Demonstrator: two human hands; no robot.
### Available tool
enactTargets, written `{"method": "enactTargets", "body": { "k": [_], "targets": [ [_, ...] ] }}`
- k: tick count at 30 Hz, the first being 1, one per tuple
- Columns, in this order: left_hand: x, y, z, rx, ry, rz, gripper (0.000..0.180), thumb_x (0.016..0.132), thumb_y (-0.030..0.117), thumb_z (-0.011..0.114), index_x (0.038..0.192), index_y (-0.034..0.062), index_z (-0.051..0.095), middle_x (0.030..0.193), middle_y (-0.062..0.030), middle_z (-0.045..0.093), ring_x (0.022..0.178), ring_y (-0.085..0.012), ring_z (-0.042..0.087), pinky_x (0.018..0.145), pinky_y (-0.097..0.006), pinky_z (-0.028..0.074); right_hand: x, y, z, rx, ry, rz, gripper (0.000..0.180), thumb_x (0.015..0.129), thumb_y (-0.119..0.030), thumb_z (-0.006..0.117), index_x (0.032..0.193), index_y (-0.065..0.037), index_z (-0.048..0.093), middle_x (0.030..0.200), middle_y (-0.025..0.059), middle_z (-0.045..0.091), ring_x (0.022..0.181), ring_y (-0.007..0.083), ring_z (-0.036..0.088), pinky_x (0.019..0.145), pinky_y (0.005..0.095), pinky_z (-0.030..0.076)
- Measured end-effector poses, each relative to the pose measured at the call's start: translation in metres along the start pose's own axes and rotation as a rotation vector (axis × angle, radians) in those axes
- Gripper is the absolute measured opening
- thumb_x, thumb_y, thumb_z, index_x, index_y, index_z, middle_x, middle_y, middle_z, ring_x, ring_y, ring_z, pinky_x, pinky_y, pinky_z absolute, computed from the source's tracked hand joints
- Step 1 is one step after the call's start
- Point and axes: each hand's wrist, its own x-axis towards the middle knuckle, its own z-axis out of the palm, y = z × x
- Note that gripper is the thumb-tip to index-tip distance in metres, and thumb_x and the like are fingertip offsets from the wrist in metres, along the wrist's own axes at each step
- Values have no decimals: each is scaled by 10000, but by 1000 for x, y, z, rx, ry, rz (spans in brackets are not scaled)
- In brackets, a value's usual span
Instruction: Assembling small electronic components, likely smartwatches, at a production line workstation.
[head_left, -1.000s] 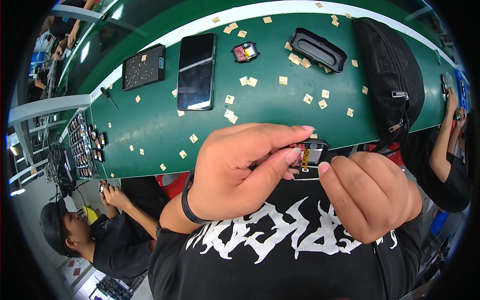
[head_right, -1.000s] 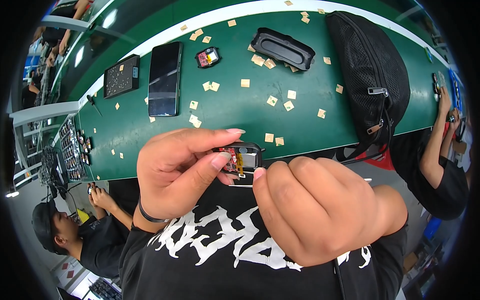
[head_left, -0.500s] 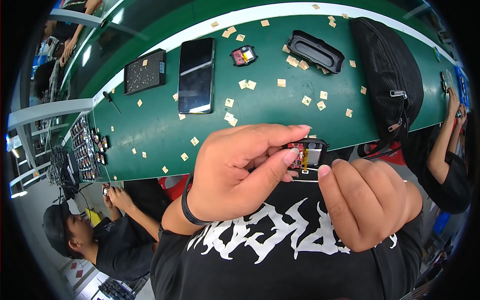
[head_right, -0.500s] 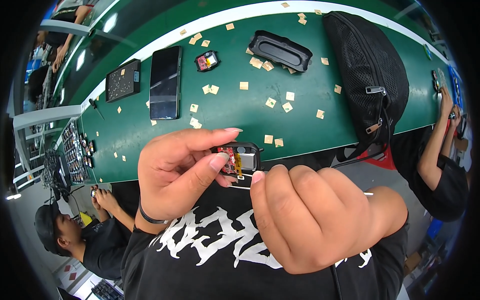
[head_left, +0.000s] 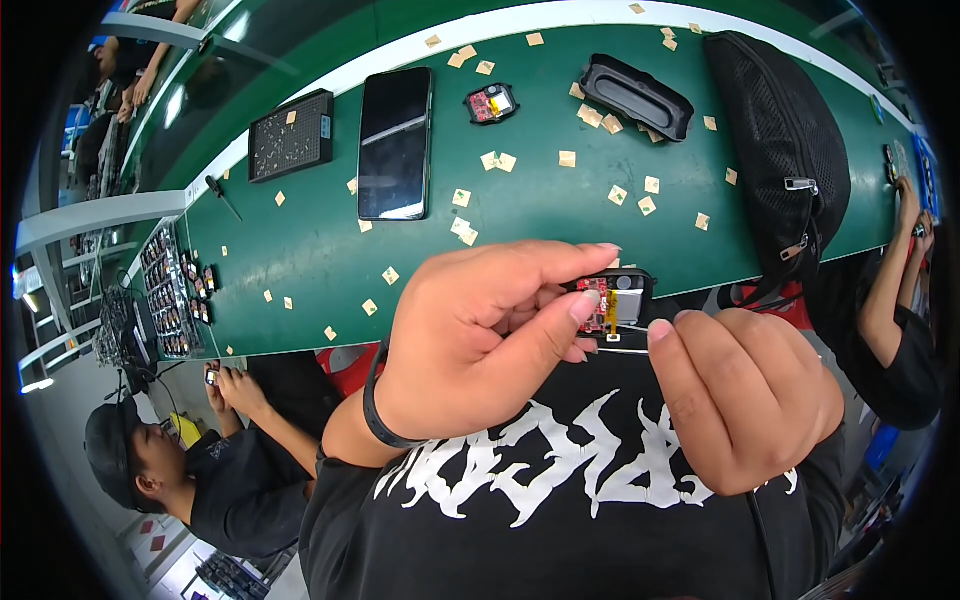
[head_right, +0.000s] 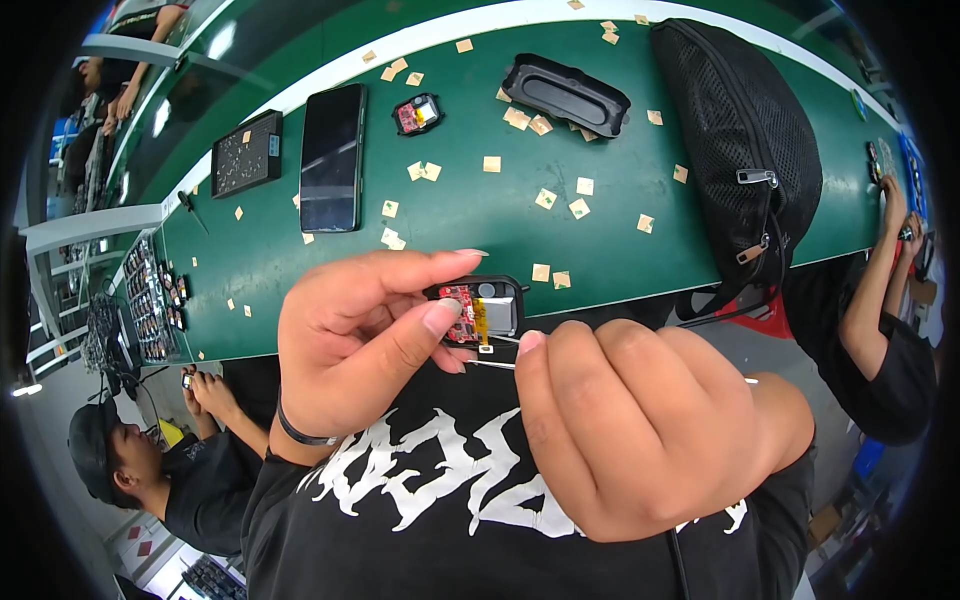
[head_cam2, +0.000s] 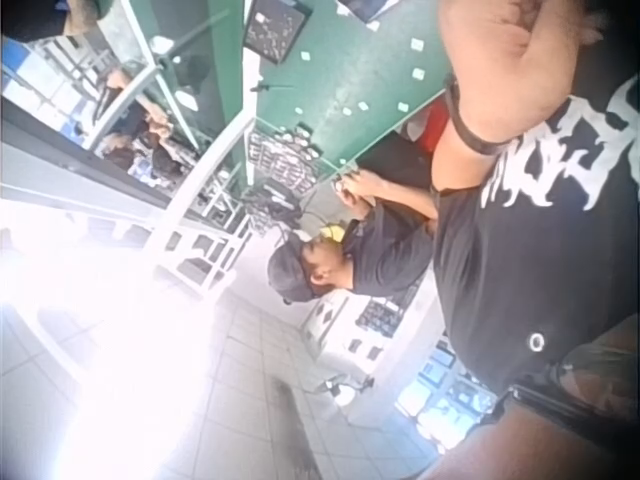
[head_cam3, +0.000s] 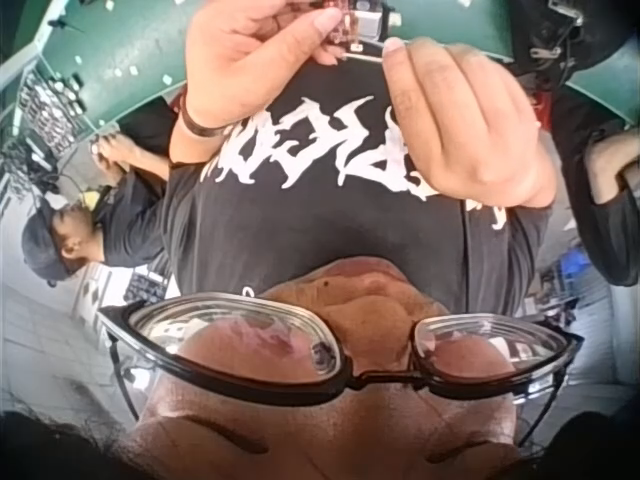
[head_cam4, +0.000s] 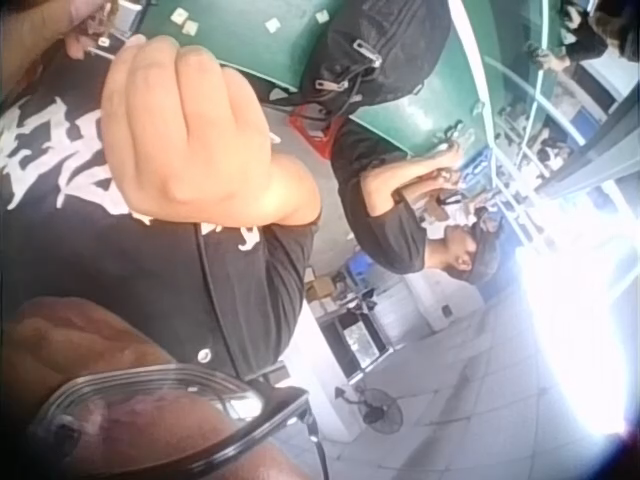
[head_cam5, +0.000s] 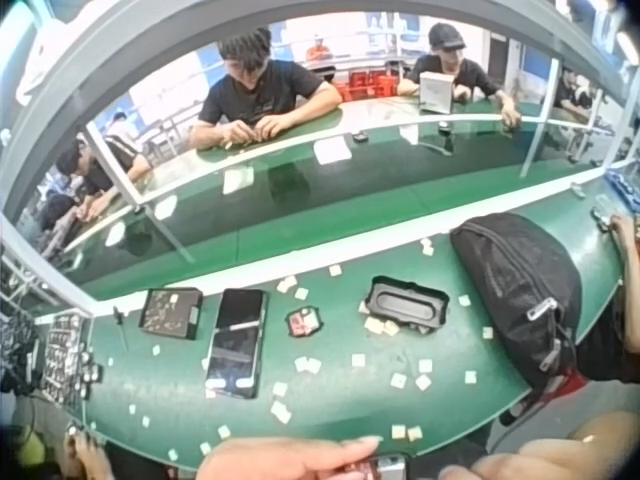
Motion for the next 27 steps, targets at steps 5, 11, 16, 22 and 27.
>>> {"method": "enactTargets", "body": {
  "k": [5, 11, 16, 22, 27],
  "targets": [
    [-1, 1, 0, -16, -5, 5, 297, 973, -58, 599, 1265, -97, 634, 1059, -150, 704, 825, -133, 699, 717, -235, 600, 1, 0, 1, 67, -8, -26, 230, 684, -23, 705, 864, 116, 674, 776, 152, 606, 637, 212, 570, 439, 267, 389],
    [-3, -2, 0, 24, -16, 24, 301, 971, -69, 593, 1268, -91, 638, 1018, -142, 707, 827, -133, 699, 715, -239, 599, 0, 1, 3, 102, -6, -44, 211, 695, -13, 699, 857, 121, 674, 774, 152, 600, 638, 216, 568, 445, 264, 394],
    [-2, -2, -1, 89, -18, 92, 295, 958, -91, 588, 1245, -88, 658, 1000, -152, 711, 799, -142, 709, 689, -243, 595, 0, 1, 2, 136, -16, -63, 199, 690, 10, 715, 849, 121, 672, 770, 152, 601, 637, 213, 563, 443, 263, 385],
    [1, 0, -1, 182, -21, 231, 300, 933, -116, 595, 1222, -92, 672, 979, -178, 716, 764, -152, 717, 669, -235, 587, -2, -6, 2, 49, 13, -19, 173, 696, 24, 716, 838, 115, 675, 761, 156, 616, 627, 207, 558, 439, 257, 361],
    [-1, 0, 0, 188, 1, 245, 296, 926, -123, 601, 1211, -96, 677, 979, -181, 719, 765, -152, 718, 660, -227, 578, -2, -6, 4, 71, 53, -1, 155, 703, 36, 710, 834, 110, 675, 751, 152, 616, 613, 202, 553, 436, 256, 351]
  ]
}}
